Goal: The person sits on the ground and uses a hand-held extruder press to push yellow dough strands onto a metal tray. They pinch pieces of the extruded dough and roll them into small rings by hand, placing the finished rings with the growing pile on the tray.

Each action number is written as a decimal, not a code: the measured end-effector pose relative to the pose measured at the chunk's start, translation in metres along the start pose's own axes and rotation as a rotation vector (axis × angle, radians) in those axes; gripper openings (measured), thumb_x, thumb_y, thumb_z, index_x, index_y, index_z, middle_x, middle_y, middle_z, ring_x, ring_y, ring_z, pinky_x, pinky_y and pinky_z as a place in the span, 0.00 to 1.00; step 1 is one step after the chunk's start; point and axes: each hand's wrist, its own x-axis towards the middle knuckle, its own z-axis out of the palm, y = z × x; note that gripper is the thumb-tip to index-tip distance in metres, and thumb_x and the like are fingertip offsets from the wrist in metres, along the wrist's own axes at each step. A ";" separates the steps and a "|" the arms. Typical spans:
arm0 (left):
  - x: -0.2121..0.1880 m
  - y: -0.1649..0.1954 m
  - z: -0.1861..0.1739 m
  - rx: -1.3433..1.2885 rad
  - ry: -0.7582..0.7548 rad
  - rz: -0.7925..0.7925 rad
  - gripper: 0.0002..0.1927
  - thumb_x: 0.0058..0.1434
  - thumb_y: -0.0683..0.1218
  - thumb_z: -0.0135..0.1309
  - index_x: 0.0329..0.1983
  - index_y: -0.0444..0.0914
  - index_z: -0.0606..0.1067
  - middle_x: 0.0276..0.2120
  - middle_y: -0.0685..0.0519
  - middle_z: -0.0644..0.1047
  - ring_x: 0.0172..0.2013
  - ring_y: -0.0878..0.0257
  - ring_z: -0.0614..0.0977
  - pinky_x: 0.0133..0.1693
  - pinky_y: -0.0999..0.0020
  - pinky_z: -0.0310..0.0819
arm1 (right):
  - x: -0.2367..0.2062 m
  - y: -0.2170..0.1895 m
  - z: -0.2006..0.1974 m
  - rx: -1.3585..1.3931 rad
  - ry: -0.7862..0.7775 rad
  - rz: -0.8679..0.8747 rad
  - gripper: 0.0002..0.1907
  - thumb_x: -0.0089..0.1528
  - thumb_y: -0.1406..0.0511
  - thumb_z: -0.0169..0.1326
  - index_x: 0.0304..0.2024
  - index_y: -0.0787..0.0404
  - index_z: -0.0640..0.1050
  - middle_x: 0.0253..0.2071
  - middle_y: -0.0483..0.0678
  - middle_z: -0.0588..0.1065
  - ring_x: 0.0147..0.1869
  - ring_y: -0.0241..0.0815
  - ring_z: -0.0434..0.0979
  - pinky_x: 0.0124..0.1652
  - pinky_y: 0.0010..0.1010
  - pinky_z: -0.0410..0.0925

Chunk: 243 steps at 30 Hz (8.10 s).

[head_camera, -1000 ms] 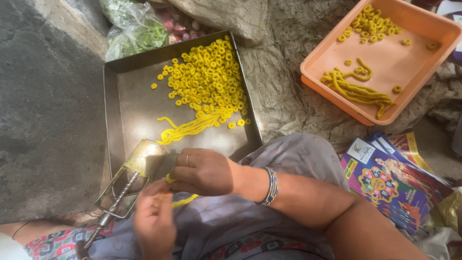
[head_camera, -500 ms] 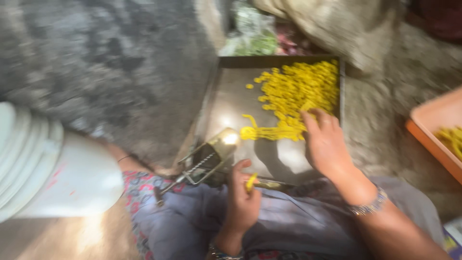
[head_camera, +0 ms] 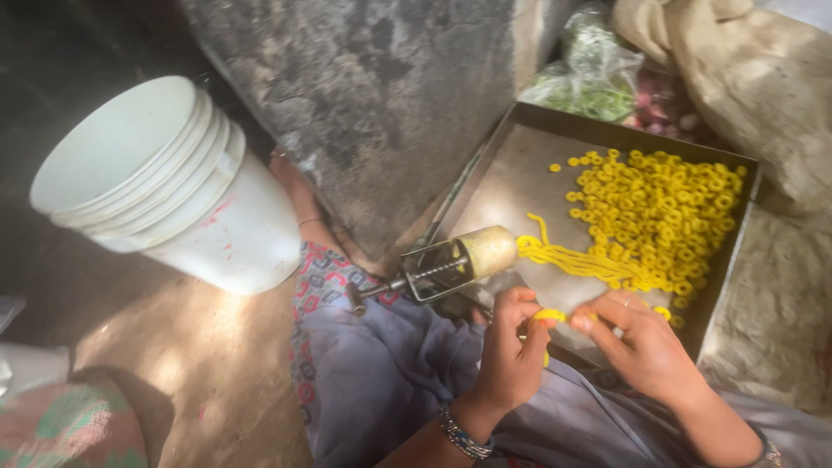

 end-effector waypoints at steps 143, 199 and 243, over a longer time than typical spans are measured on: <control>-0.007 -0.045 -0.015 -0.093 -0.194 -0.389 0.23 0.61 0.30 0.48 0.60 0.31 0.73 0.47 0.48 0.74 0.44 0.66 0.73 0.45 0.74 0.68 | -0.001 0.015 0.007 -0.164 0.172 -0.187 0.07 0.54 0.67 0.61 0.36 0.58 0.78 0.36 0.52 0.75 0.45 0.57 0.75 0.44 0.45 0.68; 0.000 -0.040 -0.012 0.080 -0.123 -0.239 0.25 0.68 0.34 0.44 0.69 0.33 0.63 0.56 0.47 0.75 0.46 0.65 0.80 0.48 0.72 0.73 | 0.007 0.030 -0.011 -0.440 0.672 -0.227 0.24 0.51 0.74 0.53 0.52 0.68 0.78 0.46 0.58 0.76 0.46 0.61 0.75 0.42 0.48 0.68; 0.012 -0.062 -0.040 -0.269 -0.049 -0.327 0.30 0.61 0.35 0.55 0.67 0.32 0.64 0.54 0.46 0.74 0.46 0.63 0.81 0.52 0.68 0.75 | 0.038 0.073 -0.001 -0.468 0.148 0.032 0.20 0.44 0.74 0.53 0.38 0.56 0.84 0.41 0.55 0.80 0.46 0.60 0.79 0.44 0.47 0.72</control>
